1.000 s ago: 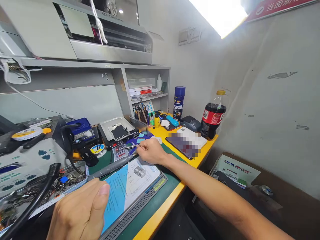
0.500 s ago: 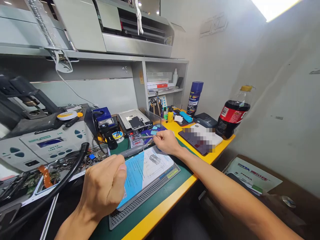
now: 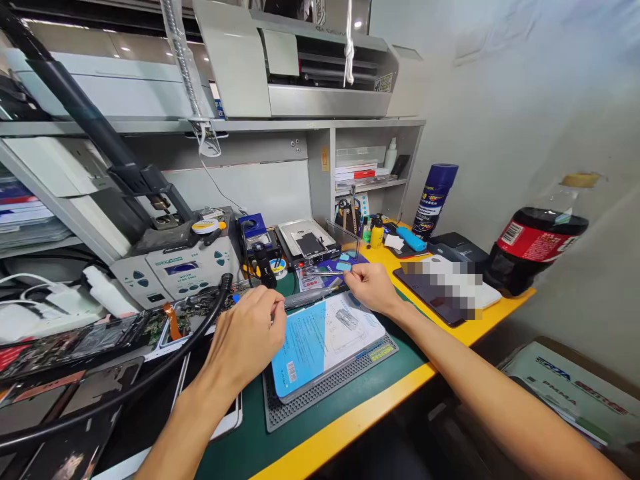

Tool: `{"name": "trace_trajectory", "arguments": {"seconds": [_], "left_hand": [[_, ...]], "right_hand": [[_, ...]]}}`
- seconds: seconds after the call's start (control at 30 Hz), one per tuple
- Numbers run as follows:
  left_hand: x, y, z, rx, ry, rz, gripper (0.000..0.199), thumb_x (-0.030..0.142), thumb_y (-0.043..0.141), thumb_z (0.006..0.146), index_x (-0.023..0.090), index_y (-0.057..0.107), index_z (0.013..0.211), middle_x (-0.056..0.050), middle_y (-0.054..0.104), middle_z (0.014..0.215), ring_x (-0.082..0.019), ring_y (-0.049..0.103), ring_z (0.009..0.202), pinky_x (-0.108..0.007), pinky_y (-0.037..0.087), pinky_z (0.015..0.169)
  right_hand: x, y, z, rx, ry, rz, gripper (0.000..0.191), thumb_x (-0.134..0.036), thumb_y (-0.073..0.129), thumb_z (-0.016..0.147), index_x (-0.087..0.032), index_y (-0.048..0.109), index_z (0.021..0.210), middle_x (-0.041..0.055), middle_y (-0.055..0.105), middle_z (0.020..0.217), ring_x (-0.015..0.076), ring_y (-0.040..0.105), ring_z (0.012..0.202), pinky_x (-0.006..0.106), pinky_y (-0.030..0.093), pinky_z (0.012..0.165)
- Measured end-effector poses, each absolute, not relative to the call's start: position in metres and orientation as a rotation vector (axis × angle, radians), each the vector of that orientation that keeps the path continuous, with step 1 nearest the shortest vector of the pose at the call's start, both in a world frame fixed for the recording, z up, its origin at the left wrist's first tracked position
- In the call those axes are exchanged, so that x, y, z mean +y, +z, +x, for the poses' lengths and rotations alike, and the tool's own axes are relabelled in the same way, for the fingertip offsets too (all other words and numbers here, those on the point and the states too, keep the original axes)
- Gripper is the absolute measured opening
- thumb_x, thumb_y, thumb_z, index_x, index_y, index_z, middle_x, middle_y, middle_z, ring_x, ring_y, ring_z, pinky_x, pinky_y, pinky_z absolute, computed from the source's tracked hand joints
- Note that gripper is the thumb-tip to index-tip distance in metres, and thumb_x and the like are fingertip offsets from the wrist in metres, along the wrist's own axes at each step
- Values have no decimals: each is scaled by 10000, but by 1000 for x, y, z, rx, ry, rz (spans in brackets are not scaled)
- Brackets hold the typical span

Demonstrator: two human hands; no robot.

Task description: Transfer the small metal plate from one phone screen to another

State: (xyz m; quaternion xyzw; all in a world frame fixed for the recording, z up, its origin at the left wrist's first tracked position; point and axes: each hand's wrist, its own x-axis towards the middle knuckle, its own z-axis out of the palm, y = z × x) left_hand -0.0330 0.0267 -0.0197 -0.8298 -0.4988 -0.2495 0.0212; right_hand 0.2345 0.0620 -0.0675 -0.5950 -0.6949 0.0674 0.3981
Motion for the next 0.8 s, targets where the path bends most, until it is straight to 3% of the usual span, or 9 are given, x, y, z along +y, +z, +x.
{"name": "trace_trajectory", "arguments": {"seconds": [0.2, 0.47, 0.6, 0.8], "left_hand": [[28, -30, -31, -1473, -610, -2693, 330, 260, 383, 1003, 150, 693, 1020, -114, 704, 1031, -294, 610, 1007, -444, 467, 869], [23, -34, -22, -1525, -486, -2758, 417, 257, 341, 1026, 122, 674, 1237, -144, 688, 1288, -318, 585, 1208, -533, 447, 1016], [23, -33, -21, -1582, -454, -2748, 451, 261, 320, 1034, 112, 640, 1315, -150, 653, 1367, -315, 559, 1270, -539, 427, 1066], [23, -33, -21, -1609, -409, -2754, 485, 254, 298, 1030, 110, 615, 1367, -153, 615, 1429, -312, 530, 1320, -526, 412, 1104]], "right_hand": [[60, -61, 233, -1791, 244, -1527, 333, -406, 625, 978, -146, 622, 770, -43, 594, 683, 113, 572, 583, 265, 497, 591], [55, -36, 228, -2012, 426, -1466, 180, -323, 668, 951, -147, 704, 954, 33, 714, 937, 182, 673, 861, 367, 544, 796], [69, -18, 224, -2231, 584, -1445, 173, -288, 710, 915, -163, 721, 1034, 37, 736, 959, 180, 679, 836, 358, 546, 790], [97, 2, 212, -2518, 833, -1371, 154, -244, 768, 849, -154, 744, 972, 13, 743, 841, 143, 657, 699, 287, 523, 661]]}}
